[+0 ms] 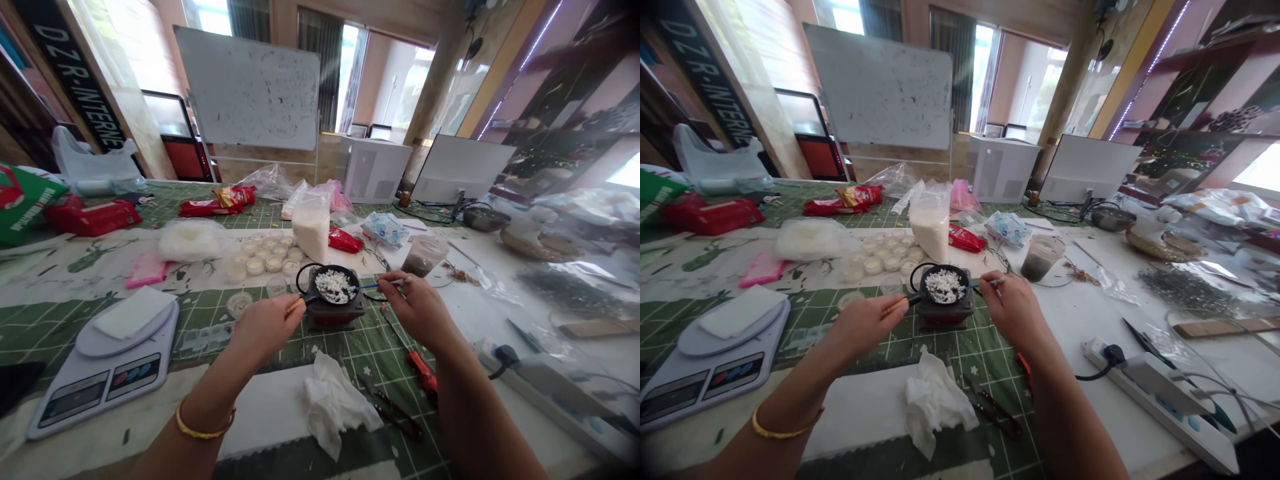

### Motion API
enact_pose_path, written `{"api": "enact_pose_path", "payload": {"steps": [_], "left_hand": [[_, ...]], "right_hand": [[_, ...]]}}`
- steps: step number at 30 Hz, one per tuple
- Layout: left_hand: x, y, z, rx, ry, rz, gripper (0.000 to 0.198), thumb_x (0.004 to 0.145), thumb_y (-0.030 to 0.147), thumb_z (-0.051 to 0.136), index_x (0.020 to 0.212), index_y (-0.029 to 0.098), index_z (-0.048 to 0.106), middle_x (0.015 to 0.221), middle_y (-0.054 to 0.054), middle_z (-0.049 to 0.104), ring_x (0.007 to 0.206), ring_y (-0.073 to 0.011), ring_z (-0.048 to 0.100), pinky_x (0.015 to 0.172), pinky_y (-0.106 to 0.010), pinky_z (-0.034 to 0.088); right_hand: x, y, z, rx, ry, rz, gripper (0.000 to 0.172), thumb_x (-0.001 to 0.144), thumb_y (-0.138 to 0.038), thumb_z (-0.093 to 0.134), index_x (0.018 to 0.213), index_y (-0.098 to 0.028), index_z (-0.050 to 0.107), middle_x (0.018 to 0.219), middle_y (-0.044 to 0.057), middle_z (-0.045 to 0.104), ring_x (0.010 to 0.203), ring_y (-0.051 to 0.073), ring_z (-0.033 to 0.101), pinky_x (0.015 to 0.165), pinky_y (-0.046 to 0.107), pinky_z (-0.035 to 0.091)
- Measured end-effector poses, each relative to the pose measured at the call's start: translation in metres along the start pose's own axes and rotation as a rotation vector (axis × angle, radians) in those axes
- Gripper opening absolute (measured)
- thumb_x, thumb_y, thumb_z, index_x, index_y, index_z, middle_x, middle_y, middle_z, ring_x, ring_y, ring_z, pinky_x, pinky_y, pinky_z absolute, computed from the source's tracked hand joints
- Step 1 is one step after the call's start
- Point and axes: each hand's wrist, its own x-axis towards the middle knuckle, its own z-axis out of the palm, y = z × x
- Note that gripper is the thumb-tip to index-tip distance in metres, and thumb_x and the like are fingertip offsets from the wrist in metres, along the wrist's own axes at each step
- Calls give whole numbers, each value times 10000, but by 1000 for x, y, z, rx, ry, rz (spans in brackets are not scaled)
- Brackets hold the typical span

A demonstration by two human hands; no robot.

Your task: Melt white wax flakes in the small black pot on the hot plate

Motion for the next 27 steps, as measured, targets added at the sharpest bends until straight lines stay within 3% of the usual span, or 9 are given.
{"api": "enact_pose_path", "payload": {"steps": [3,8,13,19,24,27], "left_hand": [[0,0,0,2,-2,-21,349,874,447,322,1000,310,617,878,-1,690,811,-207,612,600,-255,338],[0,1,-1,6,2,-4,347,878,441,315,945,291,620,833,1,685,766,-194,606,578,-251,318],[-1,2,-3,5,-6,-1,341,877,432,314,869,268,613,803,1,678,732,-177,592,559,-242,298],[-1,1,-2,-2,4,11,347,877,438,312,866,268,615,798,1,674,732,-172,587,559,-238,292],[0,1,-2,-1,2,0,351,874,439,317,901,278,627,832,-3,682,755,-178,594,568,-240,299],[0,1,-2,0,7,2,349,875,439,315,897,284,627,808,0,682,739,-177,595,563,-240,299]], "right_hand": [[-2,-3,-2,60,-78,-65,248,875,-349,423,887,-210,629,830,26,690,769,178,623,713,282,422],[-2,-4,-1,-22,9,-51,234,874,-328,434,884,-189,622,794,39,687,765,190,623,720,294,423],[-4,-8,5,95,-105,-68,227,877,-356,437,906,-224,619,832,9,695,800,174,631,739,279,429],[-3,-8,6,20,28,-34,221,864,-336,452,832,-205,627,776,23,689,745,188,624,723,304,423],[-6,-11,9,147,-123,-45,233,866,-373,453,903,-235,637,872,13,689,810,180,625,735,294,437],[-8,-12,11,159,-76,-52,222,865,-356,462,957,-250,635,893,10,689,842,183,620,772,307,437]]}}
